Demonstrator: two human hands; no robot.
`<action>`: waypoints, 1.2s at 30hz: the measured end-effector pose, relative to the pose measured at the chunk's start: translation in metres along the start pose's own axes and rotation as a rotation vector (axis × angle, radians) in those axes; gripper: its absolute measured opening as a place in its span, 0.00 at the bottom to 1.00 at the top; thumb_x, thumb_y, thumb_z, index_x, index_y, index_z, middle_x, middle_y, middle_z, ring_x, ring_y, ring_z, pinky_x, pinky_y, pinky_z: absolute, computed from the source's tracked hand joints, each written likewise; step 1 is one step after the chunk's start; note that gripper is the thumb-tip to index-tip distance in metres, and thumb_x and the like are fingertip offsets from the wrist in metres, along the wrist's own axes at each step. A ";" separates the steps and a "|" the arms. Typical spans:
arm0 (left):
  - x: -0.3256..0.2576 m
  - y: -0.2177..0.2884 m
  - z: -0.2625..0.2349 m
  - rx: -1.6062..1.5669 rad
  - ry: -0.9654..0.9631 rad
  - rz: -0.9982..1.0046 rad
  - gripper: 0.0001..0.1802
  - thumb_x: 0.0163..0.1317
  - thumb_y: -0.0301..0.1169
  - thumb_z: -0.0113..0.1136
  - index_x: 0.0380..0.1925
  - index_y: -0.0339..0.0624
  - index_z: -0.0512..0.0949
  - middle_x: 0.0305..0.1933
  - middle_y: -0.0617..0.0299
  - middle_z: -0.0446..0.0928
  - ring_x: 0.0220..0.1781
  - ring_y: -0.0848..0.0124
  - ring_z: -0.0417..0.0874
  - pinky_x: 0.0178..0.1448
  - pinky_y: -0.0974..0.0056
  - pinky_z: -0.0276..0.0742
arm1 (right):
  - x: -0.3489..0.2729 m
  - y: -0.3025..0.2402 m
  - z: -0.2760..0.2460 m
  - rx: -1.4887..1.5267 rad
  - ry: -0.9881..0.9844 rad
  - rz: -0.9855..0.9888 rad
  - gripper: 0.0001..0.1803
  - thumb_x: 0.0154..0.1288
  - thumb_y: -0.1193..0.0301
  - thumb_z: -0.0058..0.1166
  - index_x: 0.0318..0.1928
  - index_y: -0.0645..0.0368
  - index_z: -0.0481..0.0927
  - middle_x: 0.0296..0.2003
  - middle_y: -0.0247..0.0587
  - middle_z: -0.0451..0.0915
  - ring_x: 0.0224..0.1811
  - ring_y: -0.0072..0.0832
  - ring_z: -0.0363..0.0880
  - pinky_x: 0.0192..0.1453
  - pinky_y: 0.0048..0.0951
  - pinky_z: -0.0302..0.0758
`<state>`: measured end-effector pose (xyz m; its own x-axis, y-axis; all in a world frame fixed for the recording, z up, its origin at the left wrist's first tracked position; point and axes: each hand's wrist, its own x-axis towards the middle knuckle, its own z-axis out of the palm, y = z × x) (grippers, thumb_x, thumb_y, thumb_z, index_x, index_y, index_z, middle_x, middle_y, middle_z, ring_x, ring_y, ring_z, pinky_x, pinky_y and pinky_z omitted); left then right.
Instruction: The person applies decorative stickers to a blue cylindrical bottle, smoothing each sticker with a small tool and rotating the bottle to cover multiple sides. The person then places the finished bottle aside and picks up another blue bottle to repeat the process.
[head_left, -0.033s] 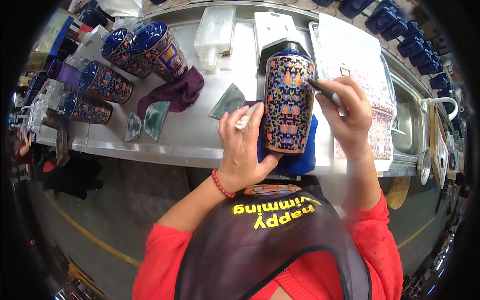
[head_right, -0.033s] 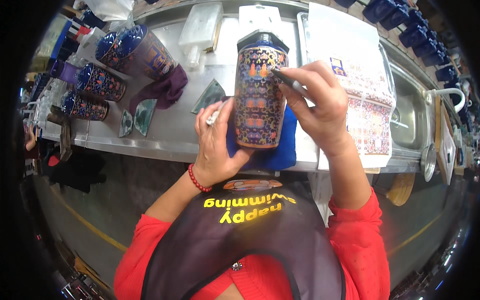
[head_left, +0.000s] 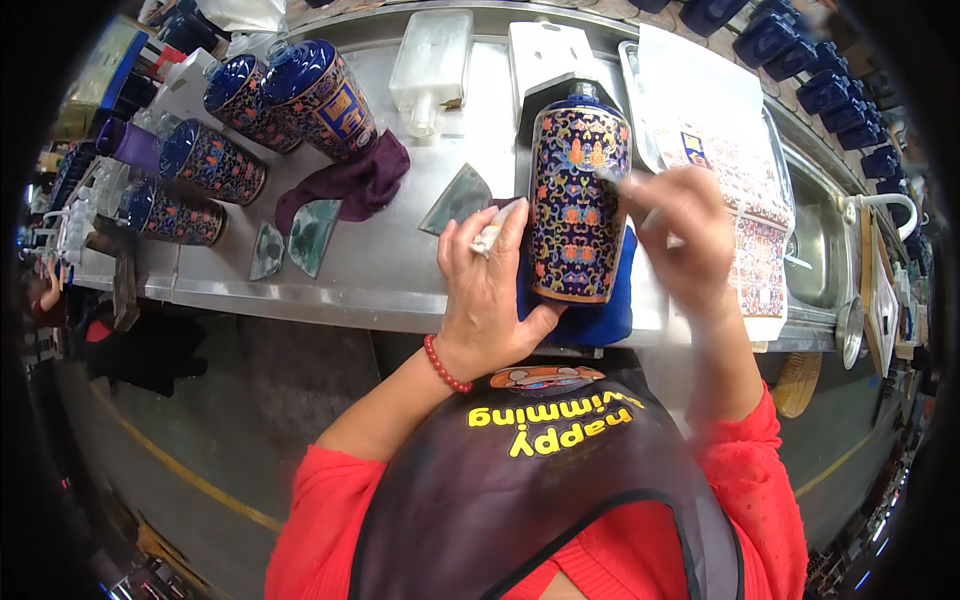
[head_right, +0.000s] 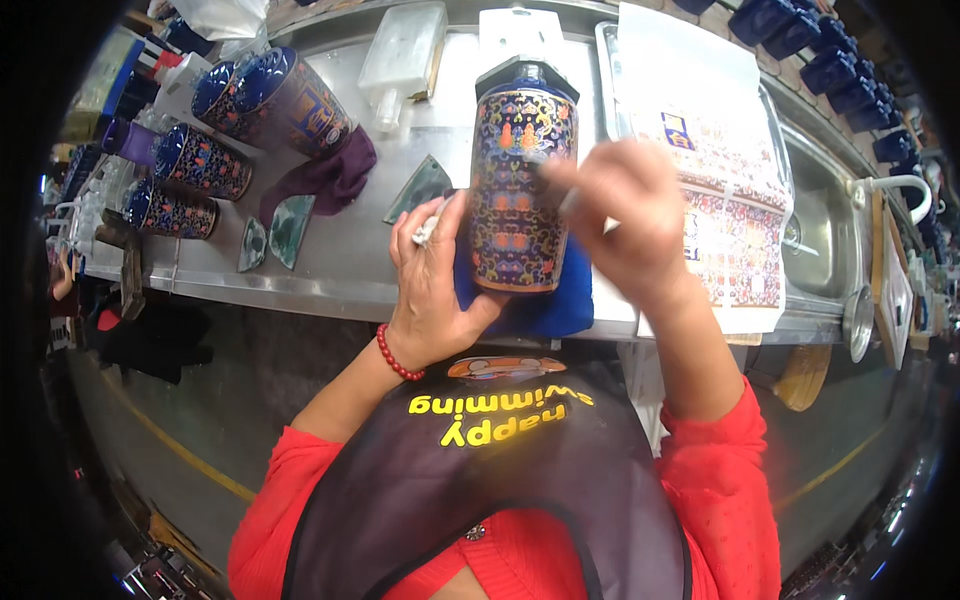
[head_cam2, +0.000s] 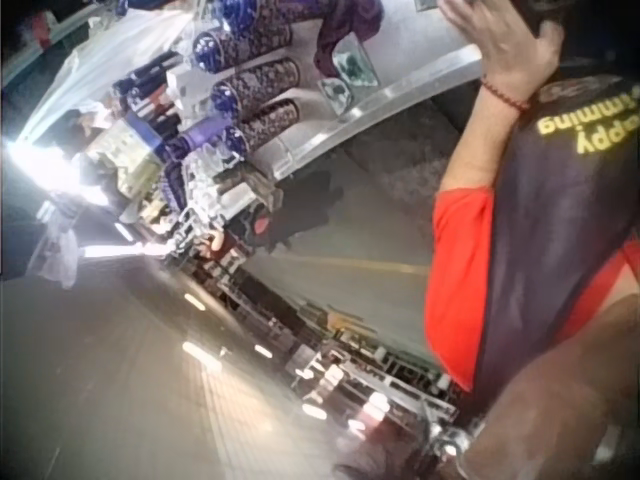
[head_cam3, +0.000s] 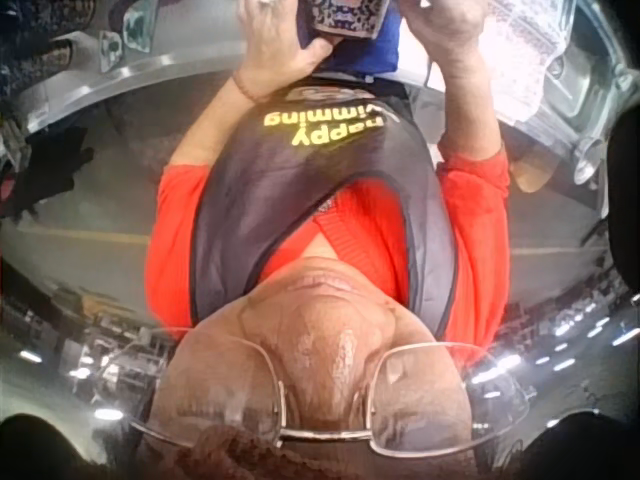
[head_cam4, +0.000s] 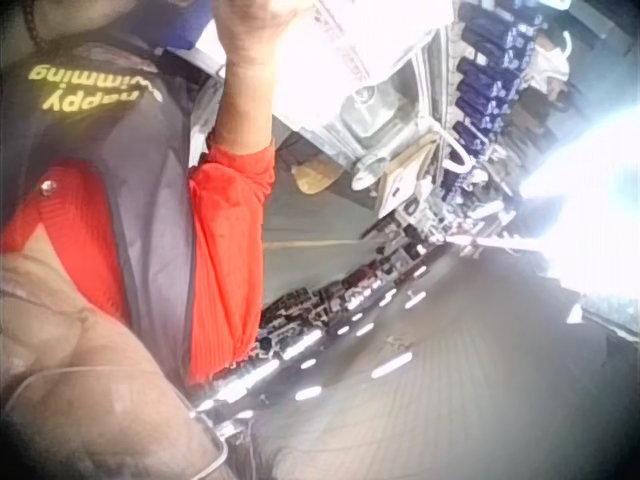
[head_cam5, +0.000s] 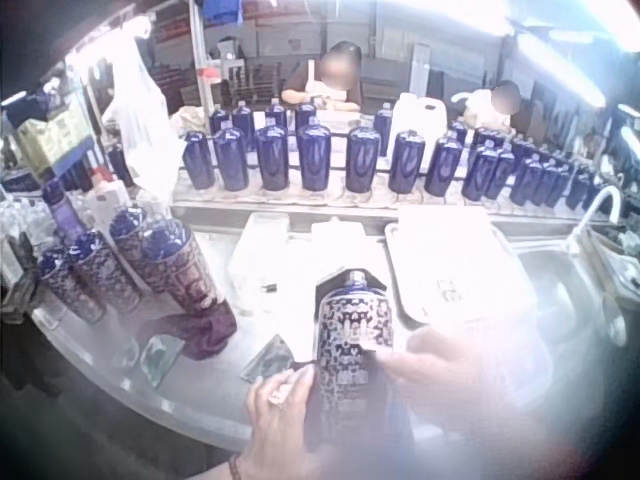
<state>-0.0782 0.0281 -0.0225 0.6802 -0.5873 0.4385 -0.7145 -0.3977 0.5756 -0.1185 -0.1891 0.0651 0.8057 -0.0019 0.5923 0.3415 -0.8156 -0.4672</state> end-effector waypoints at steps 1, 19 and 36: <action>0.001 0.001 0.000 0.011 0.002 -0.016 0.57 0.49 0.46 0.73 0.75 0.32 0.58 0.70 0.47 0.67 0.73 0.48 0.61 0.77 0.35 0.43 | -0.005 0.001 0.000 -0.079 -0.069 -0.307 0.17 0.50 0.77 0.68 0.43 0.53 0.87 0.30 0.36 0.76 0.31 0.32 0.74 0.39 0.36 0.71; 0.008 -0.005 0.003 0.104 0.035 0.060 0.55 0.59 0.66 0.63 0.73 0.34 0.64 0.62 0.50 0.76 0.70 0.53 0.64 0.77 0.34 0.38 | -0.053 0.001 -0.011 0.075 -0.093 -0.117 0.24 0.42 0.89 0.67 0.44 0.59 0.87 0.34 0.38 0.76 0.35 0.33 0.77 0.37 0.33 0.74; 0.011 0.002 0.001 0.204 -0.018 0.053 0.65 0.51 0.64 0.71 0.76 0.30 0.54 0.74 0.43 0.62 0.74 0.45 0.61 0.77 0.32 0.42 | -0.019 0.014 -0.005 0.415 0.026 0.299 0.13 0.57 0.75 0.67 0.44 0.59 0.84 0.31 0.41 0.79 0.33 0.41 0.80 0.39 0.40 0.76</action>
<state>-0.0723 0.0205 -0.0174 0.6391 -0.6228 0.4513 -0.7687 -0.4994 0.3995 -0.1316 -0.2039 0.0505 0.8870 -0.2184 0.4069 0.2661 -0.4784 -0.8369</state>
